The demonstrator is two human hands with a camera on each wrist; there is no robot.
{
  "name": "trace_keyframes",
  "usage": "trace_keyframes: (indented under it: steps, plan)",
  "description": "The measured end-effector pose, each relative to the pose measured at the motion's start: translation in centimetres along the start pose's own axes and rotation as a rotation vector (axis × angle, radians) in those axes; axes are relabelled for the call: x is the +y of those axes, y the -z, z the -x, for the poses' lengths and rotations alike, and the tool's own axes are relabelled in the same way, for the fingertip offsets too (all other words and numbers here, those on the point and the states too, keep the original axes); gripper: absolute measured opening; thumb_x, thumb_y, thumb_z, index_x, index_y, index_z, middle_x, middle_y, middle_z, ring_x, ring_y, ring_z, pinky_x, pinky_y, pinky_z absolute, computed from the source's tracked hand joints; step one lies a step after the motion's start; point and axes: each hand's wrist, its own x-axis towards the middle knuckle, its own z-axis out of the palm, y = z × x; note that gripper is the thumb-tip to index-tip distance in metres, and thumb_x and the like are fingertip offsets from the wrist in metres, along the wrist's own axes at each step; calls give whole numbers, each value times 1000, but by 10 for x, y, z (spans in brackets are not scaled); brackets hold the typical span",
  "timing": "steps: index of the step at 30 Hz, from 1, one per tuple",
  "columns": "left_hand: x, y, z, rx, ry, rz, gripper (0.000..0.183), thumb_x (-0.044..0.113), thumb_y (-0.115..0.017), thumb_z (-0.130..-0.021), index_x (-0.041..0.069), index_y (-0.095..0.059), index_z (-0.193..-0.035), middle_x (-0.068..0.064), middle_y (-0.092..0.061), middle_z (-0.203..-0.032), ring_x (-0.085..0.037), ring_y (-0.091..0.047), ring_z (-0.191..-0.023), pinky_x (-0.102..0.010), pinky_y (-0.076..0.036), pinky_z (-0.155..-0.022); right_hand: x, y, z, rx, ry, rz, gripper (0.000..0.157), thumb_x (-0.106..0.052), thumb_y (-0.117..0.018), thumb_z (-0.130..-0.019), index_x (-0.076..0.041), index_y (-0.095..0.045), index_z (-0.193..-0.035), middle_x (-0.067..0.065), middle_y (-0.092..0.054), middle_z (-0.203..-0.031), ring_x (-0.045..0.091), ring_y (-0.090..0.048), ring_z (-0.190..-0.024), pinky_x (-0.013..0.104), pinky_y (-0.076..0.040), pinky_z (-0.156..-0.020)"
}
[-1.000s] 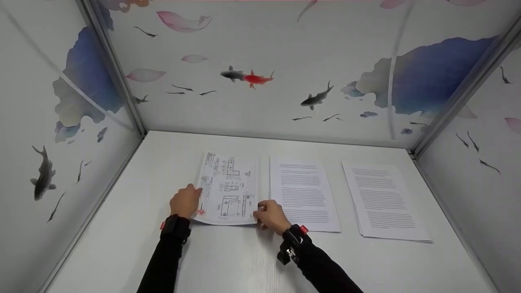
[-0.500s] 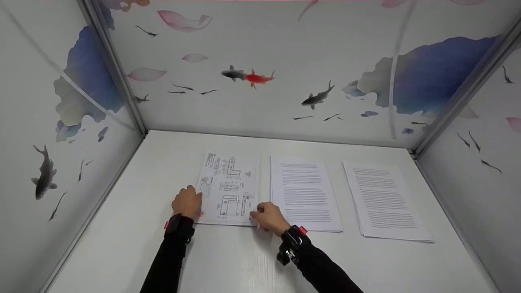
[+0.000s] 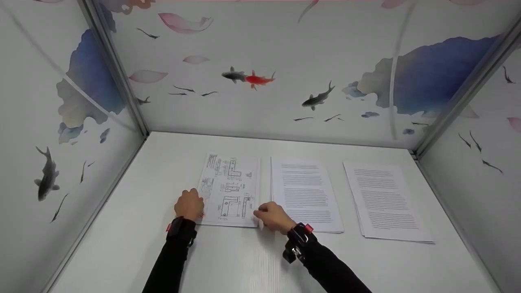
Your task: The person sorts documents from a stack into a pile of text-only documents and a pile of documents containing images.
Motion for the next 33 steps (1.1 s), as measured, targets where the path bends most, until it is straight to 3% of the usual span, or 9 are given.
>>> trace_keyframes:
  steps: [4, 7, 13, 19, 23, 26, 30, 33]
  plan:
    - [5, -2, 0, 21, 27, -11, 25, 11, -57, -94, -10, -62, -106, -28, -58, -100, -41, -60, -92, -54, -52, -71, 4, 16, 2, 3, 27, -57, 33, -22, -58, -96, 3, -67, -115, 8, -67, -89, 8, -49, -56, 20, -39, -45]
    - [9, -3, 2, 57, 26, -17, 26, 10, -58, -93, -10, -60, -109, -31, -54, -105, -45, -56, -100, -57, -52, -73, 12, 31, 3, 19, 44, -92, 38, -20, -57, -97, 2, -61, -127, 14, -70, -104, 9, -53, -62, 20, -40, -47]
    - [23, -3, 5, 88, -21, -9, 25, 9, -59, -94, -8, -60, -112, -28, -56, -103, -42, -57, -98, -54, -51, -71, 34, 64, 4, 161, 36, -68, 28, -15, -59, -96, 0, -66, -119, 13, -72, -97, 14, -57, -65, 22, -42, -53]
    - [39, -7, 11, 25, -77, 48, 13, 10, -57, -95, 1, -66, -94, -15, -67, -85, -27, -63, -72, -42, -48, -59, 60, 100, 9, 396, 53, 175, 19, -9, -64, -89, 1, -72, -104, 9, -71, -89, 18, -63, -76, 32, -49, -68]
    - [52, -12, 15, -4, -102, 94, 14, 10, -56, -95, 4, -67, -88, -8, -67, -75, -19, -58, -61, -34, -41, -52, 78, 128, 17, 538, 54, 312, 19, -9, -64, -88, 2, -72, -102, 16, -71, -97, 29, -65, -91, 45, -50, -82]
    - [62, -15, 19, -9, -138, 127, 14, 10, -57, -95, 5, -68, -88, -7, -68, -75, -17, -56, -57, -31, -37, -49, 93, 151, 23, 638, 39, 394, 25, -11, -65, -87, 4, -70, -107, 26, -69, -106, 41, -63, -100, 53, -49, -85]
    - [72, -17, 26, -21, -187, 151, 12, 11, -60, -94, 7, -69, -89, -8, -70, -79, -17, -53, -56, -30, -36, -48, 110, 177, 35, 674, -105, 510, 44, -18, -62, -88, 10, -60, -121, 36, -56, -123, 54, -49, -116, 66, -42, -90]
    - [79, -17, 29, -37, -226, 159, 10, 12, -61, -94, 7, -69, -90, -7, -70, -79, -16, -52, -56, -30, -35, -48, 118, 189, 46, 599, -265, 561, 56, -26, -58, -90, 16, -50, -125, 43, -45, -126, 59, -37, -123, 75, -33, -91]
